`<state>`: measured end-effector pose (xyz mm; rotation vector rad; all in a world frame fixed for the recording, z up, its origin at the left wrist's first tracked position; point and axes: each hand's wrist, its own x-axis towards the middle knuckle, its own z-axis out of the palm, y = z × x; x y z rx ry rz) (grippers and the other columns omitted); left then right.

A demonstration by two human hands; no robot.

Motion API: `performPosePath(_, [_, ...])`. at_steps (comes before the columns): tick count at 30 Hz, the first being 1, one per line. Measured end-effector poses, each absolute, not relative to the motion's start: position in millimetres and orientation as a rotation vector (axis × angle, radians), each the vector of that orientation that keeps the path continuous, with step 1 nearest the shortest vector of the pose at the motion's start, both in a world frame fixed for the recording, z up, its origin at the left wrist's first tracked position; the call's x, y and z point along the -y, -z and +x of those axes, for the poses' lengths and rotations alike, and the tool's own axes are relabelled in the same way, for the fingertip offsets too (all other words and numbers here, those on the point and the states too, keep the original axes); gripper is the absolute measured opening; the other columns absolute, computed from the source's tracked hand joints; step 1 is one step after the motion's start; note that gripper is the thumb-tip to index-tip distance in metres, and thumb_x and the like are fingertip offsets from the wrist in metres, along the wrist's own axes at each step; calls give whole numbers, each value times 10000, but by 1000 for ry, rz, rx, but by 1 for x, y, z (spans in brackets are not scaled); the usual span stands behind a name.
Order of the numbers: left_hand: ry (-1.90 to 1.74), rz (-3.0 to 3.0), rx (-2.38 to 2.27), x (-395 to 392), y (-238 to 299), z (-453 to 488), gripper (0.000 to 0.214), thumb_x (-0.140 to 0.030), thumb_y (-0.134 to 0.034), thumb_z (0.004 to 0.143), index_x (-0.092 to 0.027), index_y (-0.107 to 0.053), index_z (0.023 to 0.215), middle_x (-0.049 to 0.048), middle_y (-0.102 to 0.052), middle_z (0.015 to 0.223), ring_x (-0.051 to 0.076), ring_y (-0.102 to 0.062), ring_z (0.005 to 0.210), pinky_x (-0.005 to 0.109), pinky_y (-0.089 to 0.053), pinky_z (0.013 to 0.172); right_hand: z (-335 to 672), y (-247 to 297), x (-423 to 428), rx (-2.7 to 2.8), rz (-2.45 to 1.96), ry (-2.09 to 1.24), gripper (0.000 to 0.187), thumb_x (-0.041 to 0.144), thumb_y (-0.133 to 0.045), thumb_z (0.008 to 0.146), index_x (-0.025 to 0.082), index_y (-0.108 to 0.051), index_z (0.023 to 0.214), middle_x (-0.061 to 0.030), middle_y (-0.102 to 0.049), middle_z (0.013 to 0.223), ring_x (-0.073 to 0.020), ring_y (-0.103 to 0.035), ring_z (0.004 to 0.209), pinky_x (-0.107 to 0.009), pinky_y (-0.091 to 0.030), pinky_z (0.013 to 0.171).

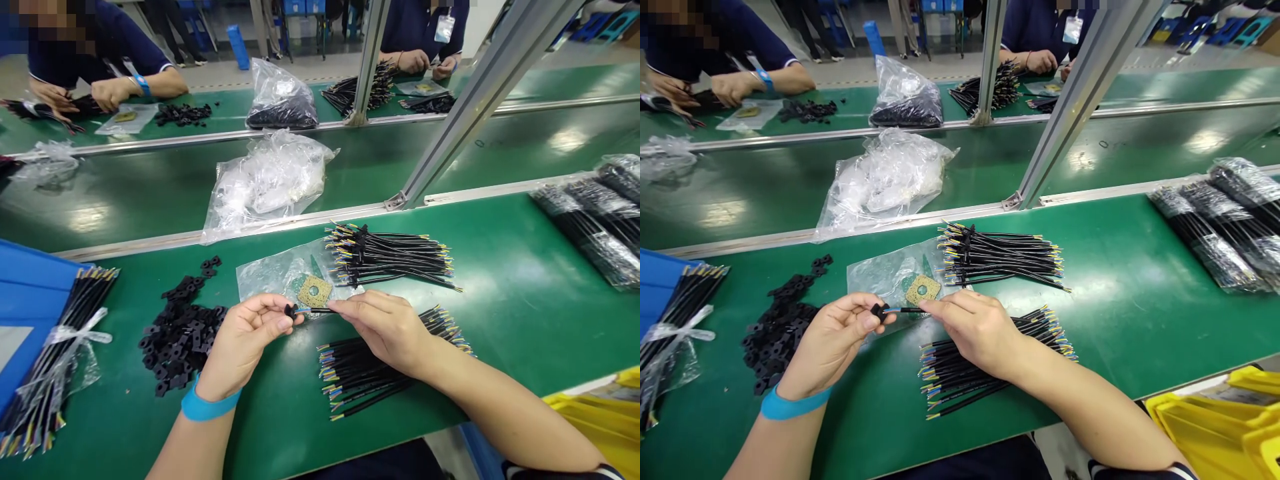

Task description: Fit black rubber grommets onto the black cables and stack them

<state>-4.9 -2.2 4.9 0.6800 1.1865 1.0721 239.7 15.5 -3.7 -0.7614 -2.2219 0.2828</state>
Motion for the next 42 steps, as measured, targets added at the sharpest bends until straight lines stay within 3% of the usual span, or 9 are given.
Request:
performPosePath(9, [-937,981,-1277,7,4,-7,306,-355,-917,681,-183,-795,903,37,-747,676,166,-743,661,215,-610,644,243,-2,-5,2370,-670,2,330,82,-514,986,101,-637,1291,-101,-756,1018,-171,-675,790,-304,-590,659])
performPosePath(16, [-981,1201,-1318,13,2,3,220,-328,-893,695,-204,-815,859,51,-769,704,184,-732,619,243,-610,591,242,-2,-7,2294,-639,27,222,102,-587,970,98,-663,1178,-82,-761,952,-152,-659,739,-288,-563,631])
performPosePath(19, [-1069,1457,-1364,16,-1,4,147,-303,-884,714,-244,-830,837,54,-799,809,207,-751,708,281,-626,658,238,-2,-7,2262,-699,-98,131,164,-608,989,127,-683,1090,-33,-731,821,-117,-616,657,-250,-531,593])
performPosePath(22, [-1098,1693,-1365,17,-2,2,93,-282,-862,753,-282,-836,843,42,-810,844,227,-765,787,316,-629,737,235,-3,-5,2267,-732,-325,171,213,-538,1036,142,-692,1024,-7,-678,730,-102,-608,632,-229,-529,620])
performPosePath(28, [-1051,1823,-1229,16,-4,4,46,-277,-830,802,-283,-832,847,35,-809,814,213,-773,747,302,-632,716,234,-6,-3,2279,-745,-668,225,243,-497,1061,141,-688,1001,-16,-686,754,-102,-624,651,-231,-536,672])
performPosePath(36, [-1039,1842,-1189,18,-4,10,62,-264,-824,815,-283,-831,873,30,-811,821,194,-772,737,268,-623,716,230,-3,-4,2250,-716,-763,236,245,-497,1063,143,-676,947,-14,-696,765,-99,-618,655,-221,-511,654])
performPosePath(38, [-1016,1818,-1196,19,-3,3,185,-293,-868,770,-292,-829,951,35,-818,878,211,-780,795,285,-627,764,232,-5,-4,2245,-703,-737,223,249,-503,1063,142,-678,974,-13,-702,780,-96,-626,663,-216,-512,658])
performPosePath(40, [-1056,1737,-1203,19,-3,-8,458,-356,-920,696,-298,-790,1131,51,-818,1003,249,-781,921,332,-627,864,234,-7,-5,2241,-707,-666,206,256,-513,1061,143,-678,1006,-14,-708,791,-97,-633,671,-216,-513,664])
performPosePath(42, [-1213,1602,-1275,18,-5,-20,613,-421,-911,703,-288,-718,1269,63,-800,1098,268,-762,1018,370,-616,926,237,-10,-6,2235,-734,-591,190,260,-526,1055,147,-671,1006,-14,-703,785,-102,-628,667,-221,-506,660])
